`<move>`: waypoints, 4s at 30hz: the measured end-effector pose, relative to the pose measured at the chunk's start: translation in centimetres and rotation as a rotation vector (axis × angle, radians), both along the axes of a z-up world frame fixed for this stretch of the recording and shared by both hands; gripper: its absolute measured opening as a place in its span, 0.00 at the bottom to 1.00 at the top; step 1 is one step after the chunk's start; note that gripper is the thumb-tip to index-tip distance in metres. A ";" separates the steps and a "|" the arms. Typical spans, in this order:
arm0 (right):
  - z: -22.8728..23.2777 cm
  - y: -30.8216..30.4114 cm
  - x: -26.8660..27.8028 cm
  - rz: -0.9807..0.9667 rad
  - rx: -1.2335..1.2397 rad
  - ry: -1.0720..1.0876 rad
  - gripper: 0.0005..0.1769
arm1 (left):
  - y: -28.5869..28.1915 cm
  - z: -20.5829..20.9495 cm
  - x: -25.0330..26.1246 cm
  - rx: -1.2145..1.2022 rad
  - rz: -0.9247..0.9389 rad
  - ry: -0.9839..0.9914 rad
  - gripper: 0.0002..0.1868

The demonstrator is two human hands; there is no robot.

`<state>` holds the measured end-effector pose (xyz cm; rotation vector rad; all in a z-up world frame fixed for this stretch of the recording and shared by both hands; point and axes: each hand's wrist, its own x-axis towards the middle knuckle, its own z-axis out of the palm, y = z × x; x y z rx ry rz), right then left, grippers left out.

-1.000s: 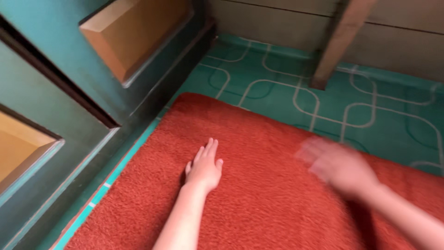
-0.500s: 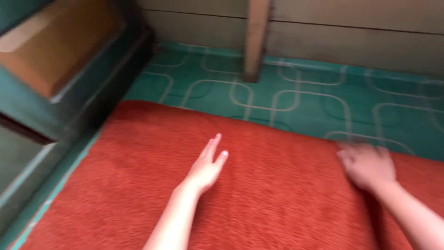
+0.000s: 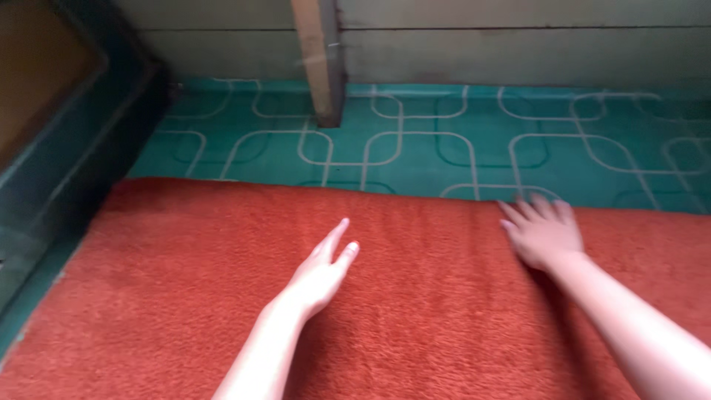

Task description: The person smooths an orange rug on a green patterned floor, then uses a handheld lint remover to collect lint from the rug and a window sill. The person empties the lint container outside the window and reassembles the device.

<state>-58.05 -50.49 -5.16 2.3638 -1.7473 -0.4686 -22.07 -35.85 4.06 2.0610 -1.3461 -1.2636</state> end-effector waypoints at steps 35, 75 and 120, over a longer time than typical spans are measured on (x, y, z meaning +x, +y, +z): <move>-0.4 13.2 19.8 0.986 0.158 -0.876 0.30 | 5.9 -1.1 4.3 -0.008 0.172 -0.060 0.35; 7.6 33.3 57.8 1.076 0.297 -0.381 0.34 | 41.0 5.9 29.4 0.011 0.397 -0.535 0.34; 8.7 69.3 59.4 1.909 0.799 -0.121 0.35 | 71.1 -4.5 33.7 -0.008 1.007 -0.588 0.29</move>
